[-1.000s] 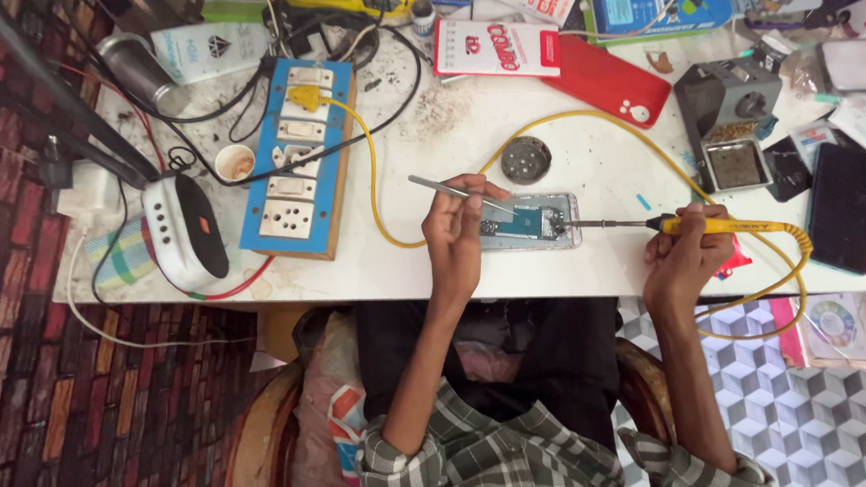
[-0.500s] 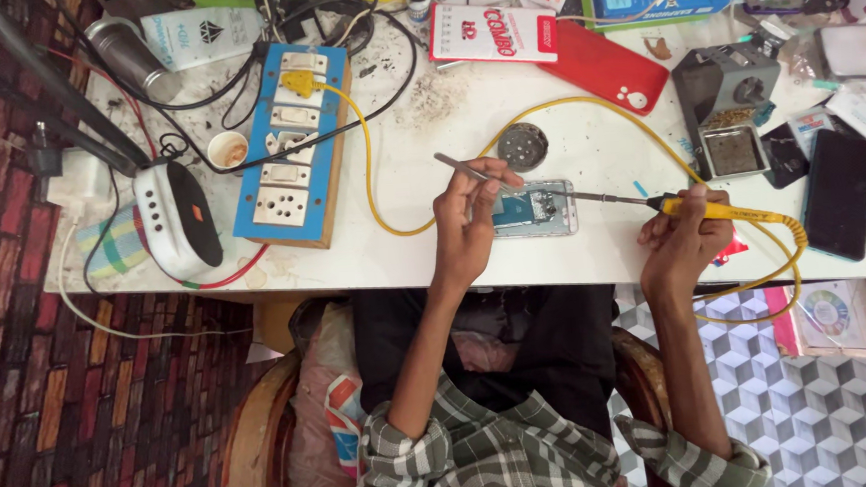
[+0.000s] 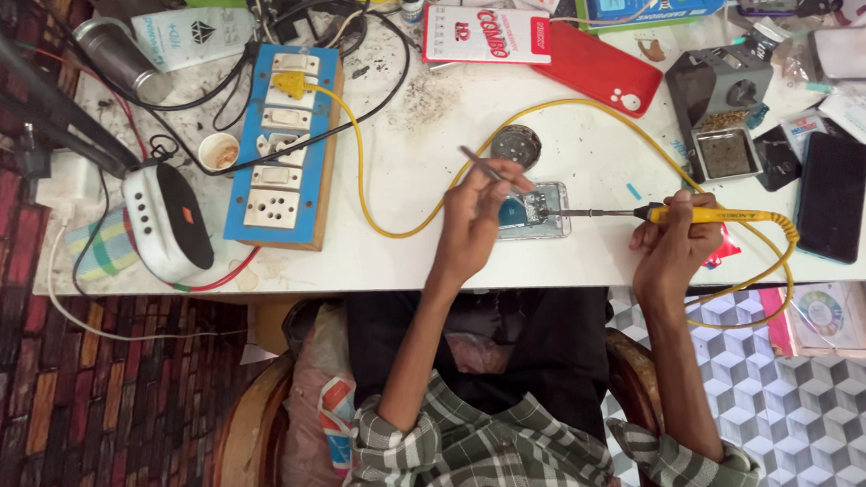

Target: The person uses a soldering iron and a small brush to apply flux and solder components on a circuit board. They repeatedly dip the brush into a container and apply it to the board while holding the soldering iron steady.

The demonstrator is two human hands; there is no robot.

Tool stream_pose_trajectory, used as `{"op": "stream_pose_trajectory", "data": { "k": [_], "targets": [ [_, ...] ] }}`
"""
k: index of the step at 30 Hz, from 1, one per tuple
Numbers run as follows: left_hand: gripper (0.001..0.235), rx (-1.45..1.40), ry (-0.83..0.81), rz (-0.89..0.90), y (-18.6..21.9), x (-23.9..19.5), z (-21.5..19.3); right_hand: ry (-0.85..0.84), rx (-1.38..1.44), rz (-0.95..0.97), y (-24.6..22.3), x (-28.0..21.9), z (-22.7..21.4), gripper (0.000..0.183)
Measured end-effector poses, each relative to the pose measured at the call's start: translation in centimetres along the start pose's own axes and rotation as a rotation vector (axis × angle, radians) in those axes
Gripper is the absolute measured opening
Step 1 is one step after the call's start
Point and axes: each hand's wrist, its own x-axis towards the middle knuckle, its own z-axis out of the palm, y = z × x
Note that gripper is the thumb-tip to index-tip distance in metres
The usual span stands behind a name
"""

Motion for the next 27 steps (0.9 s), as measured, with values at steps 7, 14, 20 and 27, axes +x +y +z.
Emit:
{"op": "stream_pose_trajectory", "data": {
  "k": [7, 14, 20, 27],
  "targets": [
    [0.021, -0.121, 0.257, -0.026, -0.2, -0.3, -1.2, 0.070, 0.040, 0.025, 0.3, 0.0, -0.3, 0.015],
    [0.020, -0.068, 0.231, -0.126, 0.3, -0.7, -2.2, 0.058, 0.018, 0.039, 0.0, 0.0, -0.2, 0.017],
    [0.018, -0.099, 0.225, -0.138, 0.2, -0.9, -2.2, 0.018, -0.022, 0.072, -0.6, -0.1, 0.3, 0.017],
    [0.018, -0.171, 0.235, -0.132, 0.2, -1.4, -2.6, 0.083, 0.026, 0.002, -0.8, -0.2, 0.3, 0.022]
  ]
}}
